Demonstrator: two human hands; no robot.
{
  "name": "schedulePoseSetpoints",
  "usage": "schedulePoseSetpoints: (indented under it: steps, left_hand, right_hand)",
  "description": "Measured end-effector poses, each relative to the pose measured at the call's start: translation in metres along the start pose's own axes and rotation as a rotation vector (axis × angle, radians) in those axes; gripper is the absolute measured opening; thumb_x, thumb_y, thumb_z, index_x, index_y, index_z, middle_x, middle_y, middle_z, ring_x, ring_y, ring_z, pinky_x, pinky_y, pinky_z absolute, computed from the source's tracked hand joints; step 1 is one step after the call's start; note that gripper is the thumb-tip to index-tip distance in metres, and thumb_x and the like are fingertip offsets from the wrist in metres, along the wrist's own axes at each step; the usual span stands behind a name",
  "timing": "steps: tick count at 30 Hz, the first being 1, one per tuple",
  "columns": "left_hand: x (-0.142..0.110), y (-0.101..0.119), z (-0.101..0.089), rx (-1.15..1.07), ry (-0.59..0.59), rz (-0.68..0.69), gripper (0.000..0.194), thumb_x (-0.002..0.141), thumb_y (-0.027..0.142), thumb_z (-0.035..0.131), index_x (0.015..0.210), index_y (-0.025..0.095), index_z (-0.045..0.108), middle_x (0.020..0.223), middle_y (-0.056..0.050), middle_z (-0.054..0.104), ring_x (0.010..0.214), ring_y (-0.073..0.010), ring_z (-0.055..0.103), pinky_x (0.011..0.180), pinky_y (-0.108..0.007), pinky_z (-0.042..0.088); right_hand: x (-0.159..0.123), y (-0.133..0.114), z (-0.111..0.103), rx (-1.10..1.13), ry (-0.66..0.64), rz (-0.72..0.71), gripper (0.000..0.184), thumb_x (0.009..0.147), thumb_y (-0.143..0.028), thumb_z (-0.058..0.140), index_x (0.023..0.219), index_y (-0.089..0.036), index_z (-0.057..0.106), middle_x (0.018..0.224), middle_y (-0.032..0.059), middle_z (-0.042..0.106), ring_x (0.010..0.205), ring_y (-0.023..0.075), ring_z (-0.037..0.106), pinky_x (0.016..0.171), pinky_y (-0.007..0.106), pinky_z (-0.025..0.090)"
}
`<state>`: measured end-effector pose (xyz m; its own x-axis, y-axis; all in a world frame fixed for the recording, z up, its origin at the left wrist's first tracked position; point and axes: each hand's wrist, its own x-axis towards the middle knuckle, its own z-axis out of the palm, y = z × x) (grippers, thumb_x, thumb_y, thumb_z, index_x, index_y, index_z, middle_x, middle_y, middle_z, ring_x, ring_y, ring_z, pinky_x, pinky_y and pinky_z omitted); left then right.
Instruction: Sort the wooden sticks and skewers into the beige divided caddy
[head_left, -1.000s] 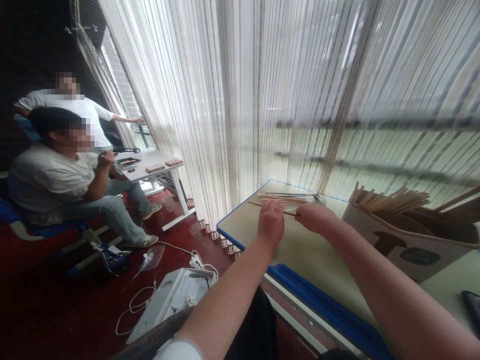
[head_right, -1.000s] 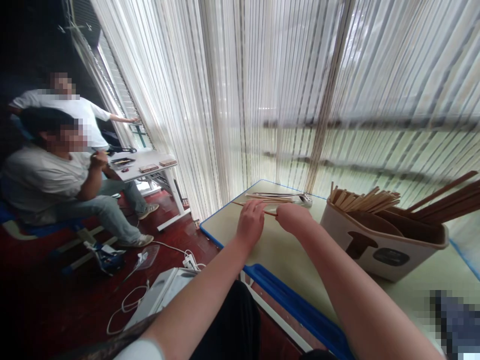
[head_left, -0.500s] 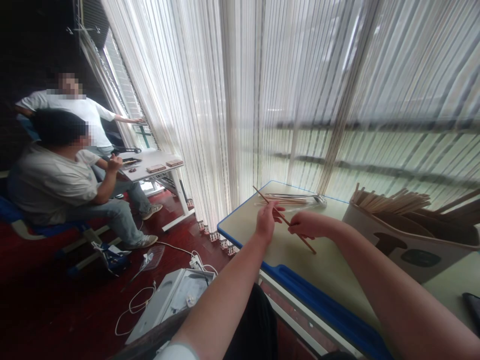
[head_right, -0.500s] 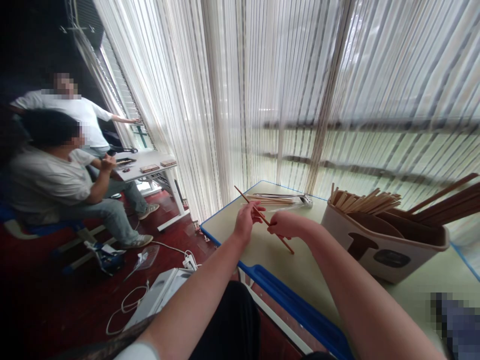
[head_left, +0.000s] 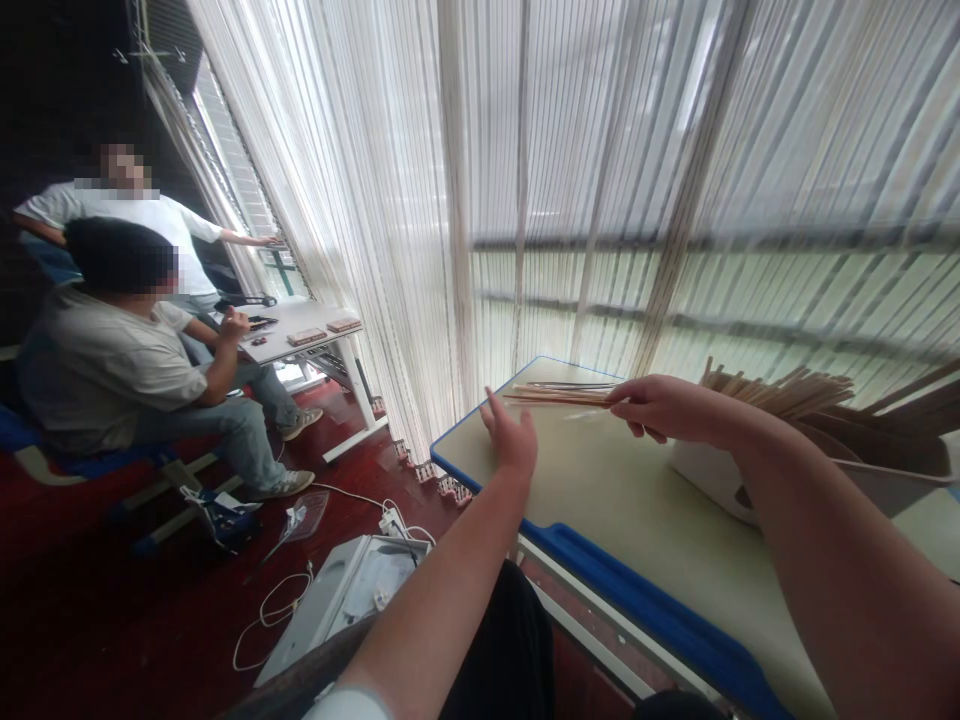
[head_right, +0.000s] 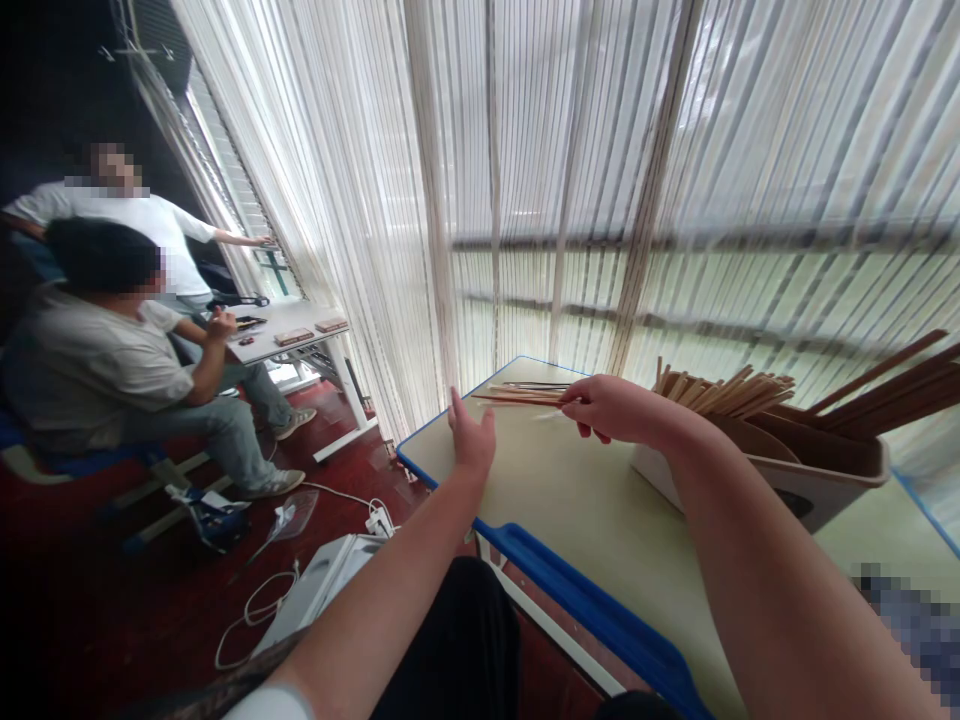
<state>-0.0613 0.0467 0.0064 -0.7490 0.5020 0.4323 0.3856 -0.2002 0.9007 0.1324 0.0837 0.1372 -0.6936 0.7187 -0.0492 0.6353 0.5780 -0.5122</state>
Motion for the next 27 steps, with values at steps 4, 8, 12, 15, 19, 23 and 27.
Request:
schedulePoseSetpoints:
  steps: [4, 8, 12, 15, 19, 23, 27]
  left_hand:
    - [-0.014, 0.011, -0.005, 0.290, -0.187, 0.512, 0.028, 0.083, 0.014, 0.053, 0.109, 0.020, 0.062, 0.122, -0.010, 0.058, 0.121, -0.0236, 0.047, 0.105, -0.044, 0.036]
    - [-0.020, 0.017, -0.003, 0.315, -0.318, 0.627, 0.025, 0.090, 0.018, 0.046, 0.106, 0.020, 0.065, 0.099, -0.006, 0.068, 0.097, -0.0178, 0.061, 0.092, -0.036, 0.048]
    - [-0.023, 0.019, -0.003, 0.293, -0.292, 0.627, 0.025, 0.091, 0.022, 0.045, 0.107, 0.021, 0.064, 0.099, -0.006, 0.068, 0.094, -0.0177, 0.062, 0.088, -0.034, 0.049]
    - [-0.025, 0.021, -0.004, 0.252, -0.267, 0.632, 0.026, 0.091, 0.022, 0.045, 0.110, 0.019, 0.062, 0.101, -0.007, 0.067, 0.096, -0.0179, 0.061, 0.089, -0.034, 0.049]
    - [-0.029, 0.022, -0.002, 0.175, -0.280, 0.647, 0.025, 0.091, 0.021, 0.045, 0.109, 0.018, 0.062, 0.102, -0.007, 0.067, 0.096, -0.0170, 0.062, 0.089, -0.033, 0.050]
    - [-0.035, 0.027, 0.004, 0.087, -0.314, 0.635, 0.020, 0.089, 0.021, 0.049, 0.102, 0.018, 0.064, 0.096, -0.006, 0.069, 0.090, -0.0156, 0.063, 0.086, -0.031, 0.051]
    - [-0.038, 0.034, 0.007, 0.042, -0.348, 0.615, 0.019, 0.089, 0.023, 0.050, 0.100, 0.021, 0.065, 0.094, -0.005, 0.068, 0.089, -0.0154, 0.063, 0.085, -0.031, 0.052]
  right_hand:
    - [-0.010, -0.005, -0.009, 0.161, 0.010, 0.060, 0.034, 0.077, -0.039, 0.056, 0.104, -0.018, 0.062, 0.063, 0.0019, 0.065, 0.041, 0.0077, 0.048, 0.039, 0.021, 0.034]
    - [-0.023, -0.008, -0.020, 0.411, -0.052, 0.079, 0.040, 0.071, -0.041, 0.066, 0.102, -0.016, 0.063, 0.079, 0.0094, 0.070, 0.058, 0.0150, 0.061, 0.043, 0.023, 0.042]
    - [-0.028, -0.013, -0.024, 0.553, 0.015, -0.094, 0.046, 0.064, -0.045, 0.073, 0.099, -0.016, 0.066, 0.089, 0.0103, 0.069, 0.072, 0.0179, 0.063, 0.057, 0.028, 0.050]
    - [-0.025, -0.020, -0.018, 0.539, 0.178, -0.218, 0.045, 0.066, -0.050, 0.069, 0.095, -0.016, 0.067, 0.078, 0.0062, 0.067, 0.063, 0.0137, 0.059, 0.051, 0.025, 0.045]
    - [-0.026, -0.033, -0.013, 0.398, 0.438, -0.287, 0.038, 0.072, -0.051, 0.064, 0.091, -0.018, 0.069, 0.067, 0.0022, 0.062, 0.053, 0.0089, 0.050, 0.045, 0.022, 0.036]
    - [-0.027, -0.037, -0.012, 0.336, 0.574, -0.349, 0.035, 0.072, -0.049, 0.064, 0.090, -0.020, 0.071, 0.085, 0.0050, 0.066, 0.064, 0.0120, 0.057, 0.055, 0.025, 0.043]
    - [-0.020, -0.029, -0.010, 0.257, 0.483, -0.269, 0.028, 0.073, -0.043, 0.064, 0.088, -0.020, 0.070, 0.078, 0.0036, 0.068, 0.072, 0.0164, 0.062, 0.064, 0.027, 0.048]
